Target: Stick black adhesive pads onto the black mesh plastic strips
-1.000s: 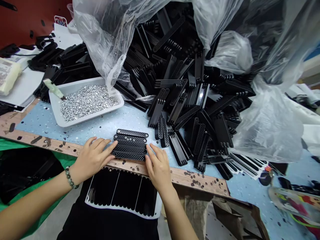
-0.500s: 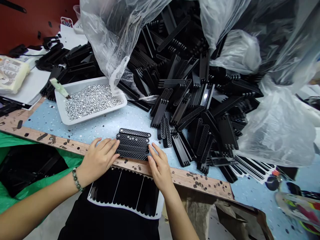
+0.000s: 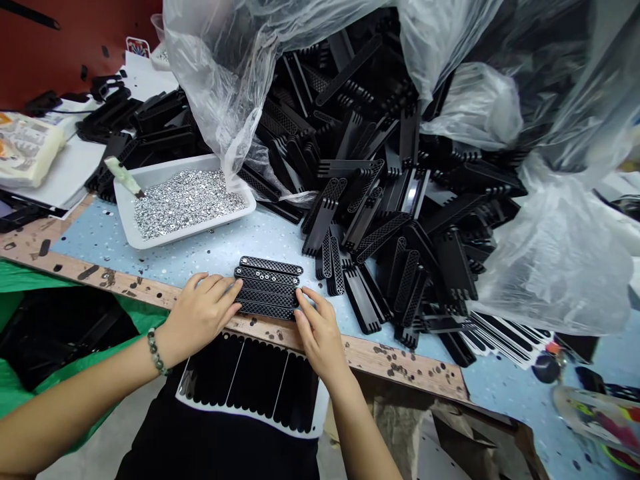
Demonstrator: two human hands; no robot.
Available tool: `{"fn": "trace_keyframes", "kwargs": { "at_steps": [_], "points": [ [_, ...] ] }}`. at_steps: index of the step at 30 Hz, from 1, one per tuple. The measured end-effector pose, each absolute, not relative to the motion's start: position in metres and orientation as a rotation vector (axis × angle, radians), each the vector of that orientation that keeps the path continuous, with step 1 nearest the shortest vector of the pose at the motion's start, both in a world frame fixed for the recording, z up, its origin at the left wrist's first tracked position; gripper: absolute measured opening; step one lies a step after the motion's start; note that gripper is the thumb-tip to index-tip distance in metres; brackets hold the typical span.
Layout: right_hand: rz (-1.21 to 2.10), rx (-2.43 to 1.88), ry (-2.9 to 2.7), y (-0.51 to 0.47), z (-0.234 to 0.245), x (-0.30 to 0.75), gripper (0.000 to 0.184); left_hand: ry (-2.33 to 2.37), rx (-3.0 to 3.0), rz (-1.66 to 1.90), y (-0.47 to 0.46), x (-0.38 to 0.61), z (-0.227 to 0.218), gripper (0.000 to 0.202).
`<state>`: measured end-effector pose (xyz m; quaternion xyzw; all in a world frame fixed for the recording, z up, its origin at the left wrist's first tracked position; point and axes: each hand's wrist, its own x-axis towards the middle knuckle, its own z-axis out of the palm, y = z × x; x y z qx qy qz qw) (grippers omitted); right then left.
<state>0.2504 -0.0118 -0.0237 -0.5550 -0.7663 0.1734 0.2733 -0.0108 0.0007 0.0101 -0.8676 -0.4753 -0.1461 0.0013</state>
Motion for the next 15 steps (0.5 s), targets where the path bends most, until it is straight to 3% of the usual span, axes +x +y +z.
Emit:
{"fn": "trace_keyframes", "kwargs": {
  "at_steps": [9,15],
  "points": [
    [0.299,-1.457,-2.186,-0.013,-0.022,0.251,0.045,-1.506,-2.725,-0.467,0.005,-0.008,0.011,0.030],
    [0.262,-1.483,-2.244,-0.013,-0.022,0.254,0.042,-1.347,-2.794,-0.506,-0.006,0.022,-0.001,0.052]
  ]
}}
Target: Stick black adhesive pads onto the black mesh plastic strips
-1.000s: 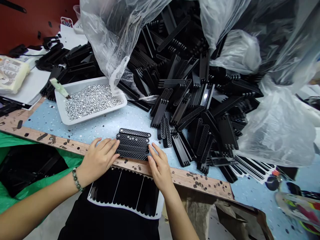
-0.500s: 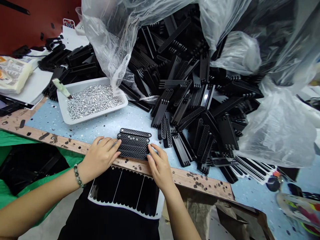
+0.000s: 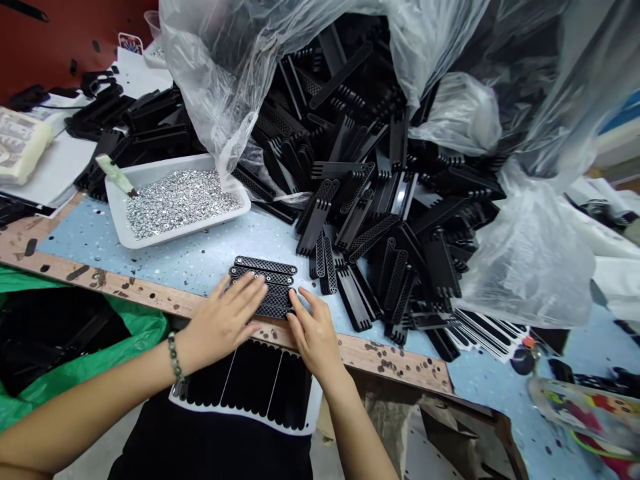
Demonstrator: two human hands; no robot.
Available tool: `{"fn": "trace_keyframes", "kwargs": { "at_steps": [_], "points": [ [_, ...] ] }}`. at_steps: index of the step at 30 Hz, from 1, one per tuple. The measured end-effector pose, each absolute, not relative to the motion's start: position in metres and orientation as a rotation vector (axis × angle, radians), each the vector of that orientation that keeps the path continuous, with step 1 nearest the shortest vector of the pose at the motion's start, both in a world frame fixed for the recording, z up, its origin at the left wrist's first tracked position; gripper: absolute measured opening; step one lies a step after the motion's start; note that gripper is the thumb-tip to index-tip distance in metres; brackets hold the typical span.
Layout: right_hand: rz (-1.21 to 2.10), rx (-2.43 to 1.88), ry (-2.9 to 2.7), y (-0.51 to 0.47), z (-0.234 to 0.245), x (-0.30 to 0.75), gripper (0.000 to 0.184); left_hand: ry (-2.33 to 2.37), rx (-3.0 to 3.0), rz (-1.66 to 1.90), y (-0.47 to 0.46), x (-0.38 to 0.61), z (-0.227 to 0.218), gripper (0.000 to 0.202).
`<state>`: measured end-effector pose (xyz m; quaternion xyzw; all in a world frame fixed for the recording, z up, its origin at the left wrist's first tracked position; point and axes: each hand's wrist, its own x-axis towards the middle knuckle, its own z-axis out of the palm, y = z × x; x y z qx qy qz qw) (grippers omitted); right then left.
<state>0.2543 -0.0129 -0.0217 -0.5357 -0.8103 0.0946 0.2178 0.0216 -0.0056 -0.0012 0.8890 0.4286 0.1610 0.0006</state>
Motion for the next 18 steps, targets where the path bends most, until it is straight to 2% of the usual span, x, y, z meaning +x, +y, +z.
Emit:
{"fn": "trace_keyframes", "kwargs": {
  "at_steps": [6,13,18],
  "points": [
    [0.063,-1.518,-2.330,-0.009,-0.010,0.249,0.035,1.311,2.802,0.484,-0.010,0.042,-0.017,0.044],
    [0.446,-1.458,-2.075,-0.003,-0.018,0.254,0.033,1.300,2.798,0.508,-0.010,0.038,-0.020,0.046],
    [0.394,-1.444,-1.914,0.008,-0.025,0.251,0.021,1.298,2.793,0.517,-0.010,0.038,-0.023,0.046]
  ]
}}
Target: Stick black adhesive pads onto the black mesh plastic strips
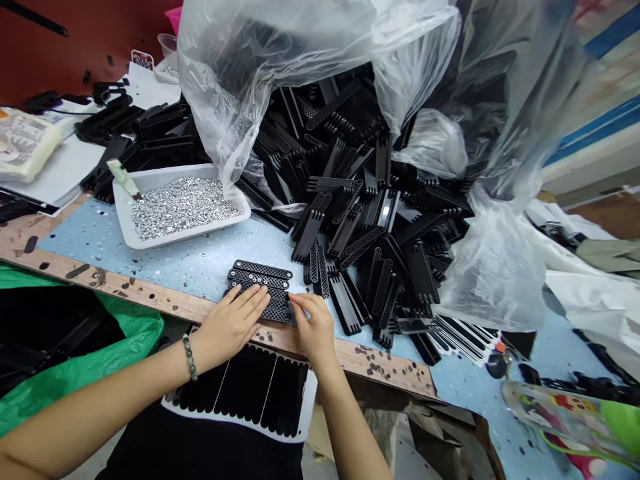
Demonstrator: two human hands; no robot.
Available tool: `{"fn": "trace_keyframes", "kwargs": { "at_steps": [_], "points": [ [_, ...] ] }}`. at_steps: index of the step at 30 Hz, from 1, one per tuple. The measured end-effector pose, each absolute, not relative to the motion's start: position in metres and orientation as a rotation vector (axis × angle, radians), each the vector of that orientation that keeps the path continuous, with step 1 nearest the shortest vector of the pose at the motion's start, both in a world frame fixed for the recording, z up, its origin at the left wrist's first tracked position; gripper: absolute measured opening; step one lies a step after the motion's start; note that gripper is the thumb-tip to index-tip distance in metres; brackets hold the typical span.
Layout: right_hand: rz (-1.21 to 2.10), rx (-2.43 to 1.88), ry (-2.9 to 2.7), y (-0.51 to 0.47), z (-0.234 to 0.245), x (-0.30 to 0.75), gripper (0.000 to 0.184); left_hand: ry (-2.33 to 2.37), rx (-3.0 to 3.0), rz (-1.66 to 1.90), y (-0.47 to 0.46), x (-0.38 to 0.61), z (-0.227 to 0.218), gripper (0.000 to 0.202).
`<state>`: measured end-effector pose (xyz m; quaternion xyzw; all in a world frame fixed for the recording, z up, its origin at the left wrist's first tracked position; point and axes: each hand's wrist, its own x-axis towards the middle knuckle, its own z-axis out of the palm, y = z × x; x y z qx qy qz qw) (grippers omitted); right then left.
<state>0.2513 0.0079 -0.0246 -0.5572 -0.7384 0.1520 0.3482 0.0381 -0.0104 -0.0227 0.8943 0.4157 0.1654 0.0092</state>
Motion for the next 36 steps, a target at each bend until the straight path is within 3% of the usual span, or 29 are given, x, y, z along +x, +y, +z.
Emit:
{"fn": "trace_keyframes", "kwargs": {
  "at_steps": [6,14,26,30,36],
  "points": [
    [0.372,-1.478,-1.924,0.017,-0.020,0.247,0.016,1.313,2.777,0.550,-0.011,0.039,-0.025,0.044],
    [0.216,-1.423,-2.013,0.008,-0.025,0.246,0.023,1.326,2.771,0.599,-0.011,0.041,-0.026,0.043],
    [0.634,-1.550,-1.756,0.022,-0.018,0.245,0.015,1.315,2.791,0.562,-0.011,0.040,-0.026,0.045],
    [0.470,-1.542,-1.827,0.022,-0.018,0.245,0.012,1.321,2.798,0.560,-0.011,0.040,-0.025,0.044],
    [0.010,-1.444,-2.327,0.002,-0.010,0.248,0.025,1.315,2.786,0.575,-0.011,0.040,-0.028,0.044]
  ]
}}
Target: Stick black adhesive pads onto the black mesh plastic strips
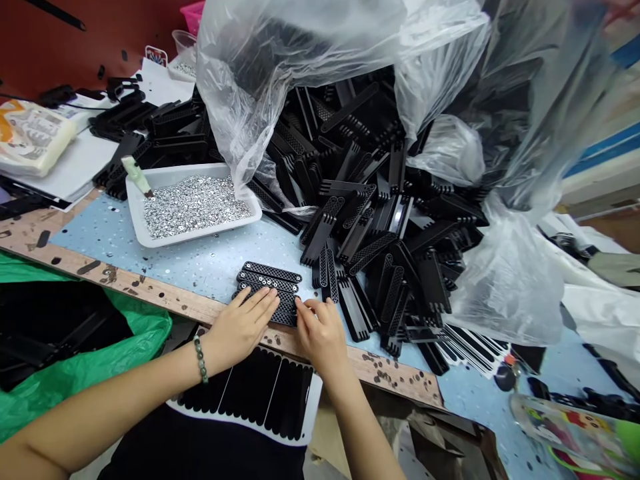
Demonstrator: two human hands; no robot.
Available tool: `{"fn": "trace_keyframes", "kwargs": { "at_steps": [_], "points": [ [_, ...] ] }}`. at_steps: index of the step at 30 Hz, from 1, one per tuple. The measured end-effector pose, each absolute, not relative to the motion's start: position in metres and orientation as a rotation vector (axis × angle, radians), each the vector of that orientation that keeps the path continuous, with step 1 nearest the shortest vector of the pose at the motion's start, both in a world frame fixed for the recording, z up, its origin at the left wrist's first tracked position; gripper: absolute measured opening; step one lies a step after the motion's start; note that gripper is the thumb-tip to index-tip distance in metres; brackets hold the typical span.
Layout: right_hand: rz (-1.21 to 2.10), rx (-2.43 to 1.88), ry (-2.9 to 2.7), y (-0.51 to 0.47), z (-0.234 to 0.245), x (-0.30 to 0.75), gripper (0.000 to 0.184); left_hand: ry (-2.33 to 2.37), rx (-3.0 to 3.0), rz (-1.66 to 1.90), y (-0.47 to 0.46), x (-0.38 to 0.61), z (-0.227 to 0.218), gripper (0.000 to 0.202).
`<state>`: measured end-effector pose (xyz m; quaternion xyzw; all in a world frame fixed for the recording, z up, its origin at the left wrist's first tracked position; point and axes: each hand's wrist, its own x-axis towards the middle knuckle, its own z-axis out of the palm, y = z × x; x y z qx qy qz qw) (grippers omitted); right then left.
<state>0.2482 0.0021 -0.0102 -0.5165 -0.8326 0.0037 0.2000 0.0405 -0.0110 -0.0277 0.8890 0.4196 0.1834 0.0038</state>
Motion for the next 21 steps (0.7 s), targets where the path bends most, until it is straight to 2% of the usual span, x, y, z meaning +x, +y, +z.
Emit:
{"fn": "trace_keyframes", "kwargs": {
  "at_steps": [2,5,9,15,21],
  "points": [
    [-0.027,-1.476,-2.361,-0.001,-0.004,0.247,0.028,1.294,2.765,0.577,-0.012,0.039,-0.025,0.045],
    [0.097,-1.460,-2.219,0.004,0.001,0.238,0.026,1.262,2.699,0.660,-0.008,0.034,-0.013,0.045],
    [0.212,-1.403,-2.133,0.023,-0.001,0.216,0.023,1.396,2.570,0.798,0.013,0.027,0.004,0.027],
    [0.162,-1.423,-2.226,0.041,-0.006,0.197,0.024,1.438,2.674,0.587,0.045,0.030,0.009,0.019],
    [0.124,-1.363,-2.084,0.023,0.001,0.227,0.016,1.471,2.665,0.589,0.051,0.031,0.006,0.020]
  ]
}}
